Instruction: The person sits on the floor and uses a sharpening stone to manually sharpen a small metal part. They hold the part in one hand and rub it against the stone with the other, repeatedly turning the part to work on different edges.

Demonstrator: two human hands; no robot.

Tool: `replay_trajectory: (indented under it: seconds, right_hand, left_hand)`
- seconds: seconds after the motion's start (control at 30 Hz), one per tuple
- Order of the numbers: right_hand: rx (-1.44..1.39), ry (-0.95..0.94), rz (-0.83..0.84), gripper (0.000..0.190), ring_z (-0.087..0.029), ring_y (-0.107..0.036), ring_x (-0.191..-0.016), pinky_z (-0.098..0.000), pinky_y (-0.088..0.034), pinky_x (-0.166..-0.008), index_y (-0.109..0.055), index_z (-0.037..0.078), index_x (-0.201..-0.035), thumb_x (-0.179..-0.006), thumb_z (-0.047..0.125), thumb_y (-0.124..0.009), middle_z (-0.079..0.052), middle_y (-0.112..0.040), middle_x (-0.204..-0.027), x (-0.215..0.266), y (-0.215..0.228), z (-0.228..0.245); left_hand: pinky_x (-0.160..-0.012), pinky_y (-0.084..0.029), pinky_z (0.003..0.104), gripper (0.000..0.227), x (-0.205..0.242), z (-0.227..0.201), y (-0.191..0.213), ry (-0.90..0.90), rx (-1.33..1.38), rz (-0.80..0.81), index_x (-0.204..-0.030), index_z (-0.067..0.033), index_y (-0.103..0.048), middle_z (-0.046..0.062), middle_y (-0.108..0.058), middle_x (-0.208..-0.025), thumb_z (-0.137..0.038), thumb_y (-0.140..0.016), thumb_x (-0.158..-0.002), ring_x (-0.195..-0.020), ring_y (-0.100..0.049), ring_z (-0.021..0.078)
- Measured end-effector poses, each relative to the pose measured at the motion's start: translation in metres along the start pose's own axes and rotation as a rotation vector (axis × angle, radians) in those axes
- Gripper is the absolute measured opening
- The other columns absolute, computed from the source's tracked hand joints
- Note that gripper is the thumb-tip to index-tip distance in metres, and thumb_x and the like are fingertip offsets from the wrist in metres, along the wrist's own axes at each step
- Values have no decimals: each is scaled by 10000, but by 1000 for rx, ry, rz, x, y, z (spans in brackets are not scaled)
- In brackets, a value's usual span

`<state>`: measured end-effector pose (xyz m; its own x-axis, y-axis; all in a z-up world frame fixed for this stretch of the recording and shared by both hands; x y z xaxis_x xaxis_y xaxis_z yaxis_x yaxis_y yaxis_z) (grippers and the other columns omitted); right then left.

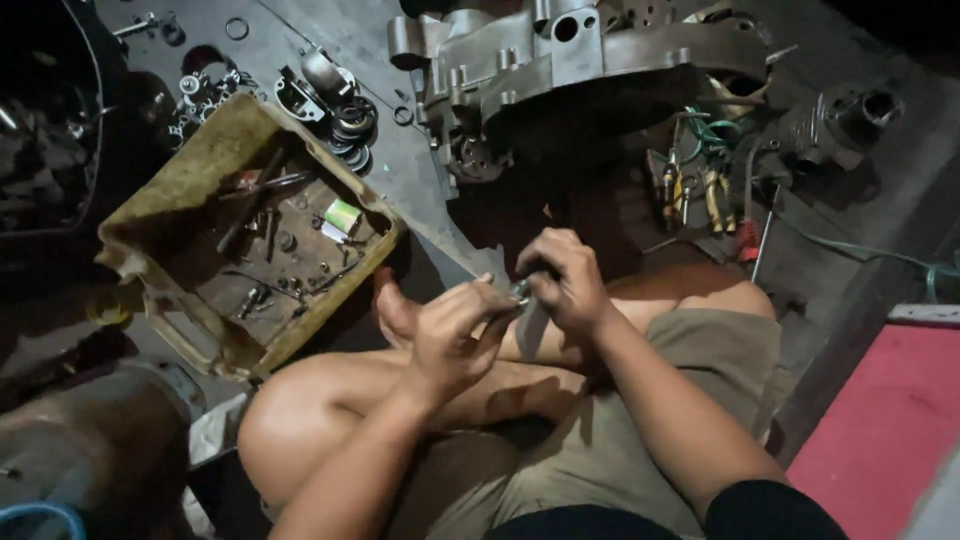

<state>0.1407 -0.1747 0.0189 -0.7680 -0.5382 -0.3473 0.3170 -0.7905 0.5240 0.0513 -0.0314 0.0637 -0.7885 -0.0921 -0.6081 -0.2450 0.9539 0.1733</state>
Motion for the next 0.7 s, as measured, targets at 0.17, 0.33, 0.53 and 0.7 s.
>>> replay_trajectory:
  seconds: [0.17, 0.33, 0.53, 0.7]
  right_hand:
    - [-35, -85, -47, 517, -279, -619, -736, -386, -491, -836, -729, 166, -899, -918, 616, -477, -87, -644, -746, 5, 13, -17]
    - [-74, -9, 12, 404, -342, -644, -773, -447, -510, -851, -730, 132, -917, -850, 489, -552, -115, -661, -776, 9, 1, -32]
    - [-43, 96, -30, 637, -265, -635, -752, -377, -451, -951, -732, 179, -920, -886, 764, -483, -50, -622, -735, 2, 6, 9]
    - [52, 13, -21, 543, -306, -669, -766, -426, -520, -825, -736, 158, -980, -884, 665, -567, -76, -680, -802, 14, 10, -34]
  left_hand:
    - [-918, -597, 477, 35, -2, 1, 5, -26, -30, 10, -912, -46, -770, 103, -770, -855, -47, -751, -883, -784, -758, 329]
    - [-904, -601, 491, 30, -6, -9, 4, -7, 24, 52, -915, -51, -760, 98, -756, -835, -51, -741, -892, -766, -747, 344]
    - [-830, -613, 511, 25, -9, -8, 4, 3, 27, 102, -891, -46, -733, 116, -727, -776, -68, -726, -899, -718, -729, 373]
    - [-851, -608, 485, 22, -10, 5, 8, 86, 108, 151, -910, -55, -748, 98, -746, -793, -58, -741, -890, -727, -740, 360]
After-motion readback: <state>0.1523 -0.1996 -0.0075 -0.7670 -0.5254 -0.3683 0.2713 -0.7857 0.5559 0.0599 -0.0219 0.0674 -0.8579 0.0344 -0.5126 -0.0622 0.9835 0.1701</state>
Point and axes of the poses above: each hand's wrist, its own x-axis away from the middle knuckle, its own y-axis out of the back of the hand, z = x × y, the point moved 8 cm from there along -x, towards the middle knuckle
